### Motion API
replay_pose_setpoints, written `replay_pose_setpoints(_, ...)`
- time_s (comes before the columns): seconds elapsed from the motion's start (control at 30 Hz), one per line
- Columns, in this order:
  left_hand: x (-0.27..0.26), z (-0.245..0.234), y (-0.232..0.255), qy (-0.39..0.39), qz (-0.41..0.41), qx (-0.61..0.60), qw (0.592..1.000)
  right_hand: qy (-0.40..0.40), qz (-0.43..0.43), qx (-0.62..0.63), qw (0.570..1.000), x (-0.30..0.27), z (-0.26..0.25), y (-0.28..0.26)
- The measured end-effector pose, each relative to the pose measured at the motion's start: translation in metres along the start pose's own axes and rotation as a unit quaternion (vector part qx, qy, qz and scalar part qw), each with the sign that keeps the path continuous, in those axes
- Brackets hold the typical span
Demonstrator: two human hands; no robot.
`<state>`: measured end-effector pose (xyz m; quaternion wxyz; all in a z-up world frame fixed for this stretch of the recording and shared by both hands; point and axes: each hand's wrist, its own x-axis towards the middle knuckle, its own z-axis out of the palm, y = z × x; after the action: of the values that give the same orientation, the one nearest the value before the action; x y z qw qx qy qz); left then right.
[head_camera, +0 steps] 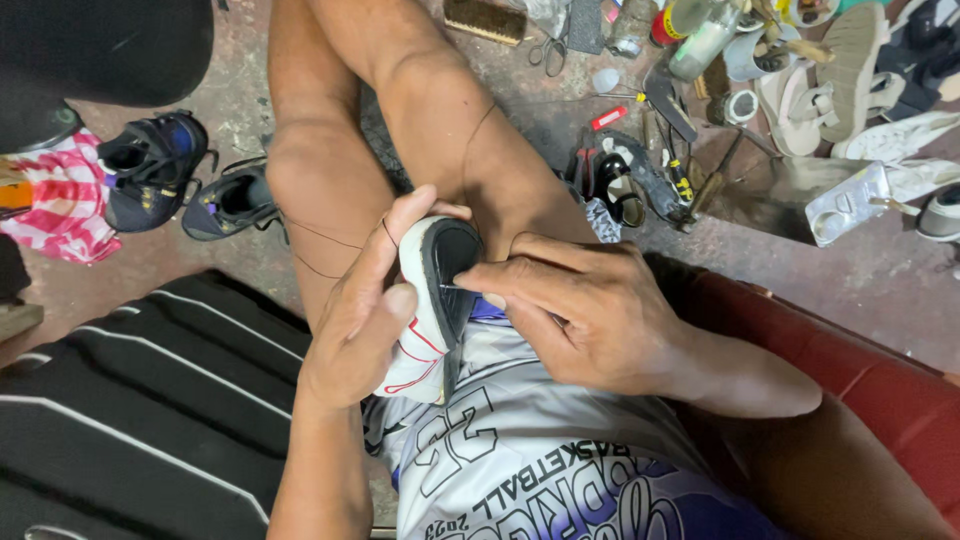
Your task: The person is sitting on the floor and sewing a white and red sneaker using a needle and thread. They repeatedly push the needle through the shoe's sole and pull the thread to secure the stitching.
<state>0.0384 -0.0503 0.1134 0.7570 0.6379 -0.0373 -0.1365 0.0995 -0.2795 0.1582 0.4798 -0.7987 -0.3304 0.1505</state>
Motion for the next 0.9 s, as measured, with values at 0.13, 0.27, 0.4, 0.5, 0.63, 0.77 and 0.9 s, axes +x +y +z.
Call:
replay_pose_setpoints(0.13, 0.005, -0.006, 0.003, -0.033, 0.048, 0.082, 0.995, -0.025, -0.013, -0.008, 1.000, -0.002, -0.011, 0.005)
replay_pose_setpoints(0.27, 0.013, -0.003, 0.013, -0.041, 0.033, 0.154, 0.987, -0.046, -0.005, 0.026, 0.999, -0.002, -0.017, 0.009)
replay_pose_setpoints(0.4, 0.021, 0.000, 0.022, -0.033, 0.038, 0.209, 0.977, -0.054, -0.021, -0.057, 0.997, -0.002, -0.024, 0.015)
replay_pose_setpoints(0.5, 0.028, 0.004, 0.018, -0.040, 0.047, 0.211, 0.976, -0.069, -0.041, -0.128, 0.988, -0.006, -0.031, 0.020)
replay_pose_setpoints(0.63, 0.040, 0.011, 0.006, -0.047, 0.037, 0.207, 0.976, -0.090, -0.047, -0.234, 0.967, -0.011, -0.039, 0.031)
replay_pose_setpoints(0.77, 0.057, 0.025, -0.018, -0.040, 0.034, 0.235, 0.970, -0.110, -0.032, -0.292, 0.950, -0.021, -0.040, 0.048)
replay_pose_setpoints(0.9, 0.069, 0.038, -0.039, -0.033, 0.023, 0.245, 0.969, -0.099, -0.052, -0.292, 0.950, -0.027, -0.039, 0.066)
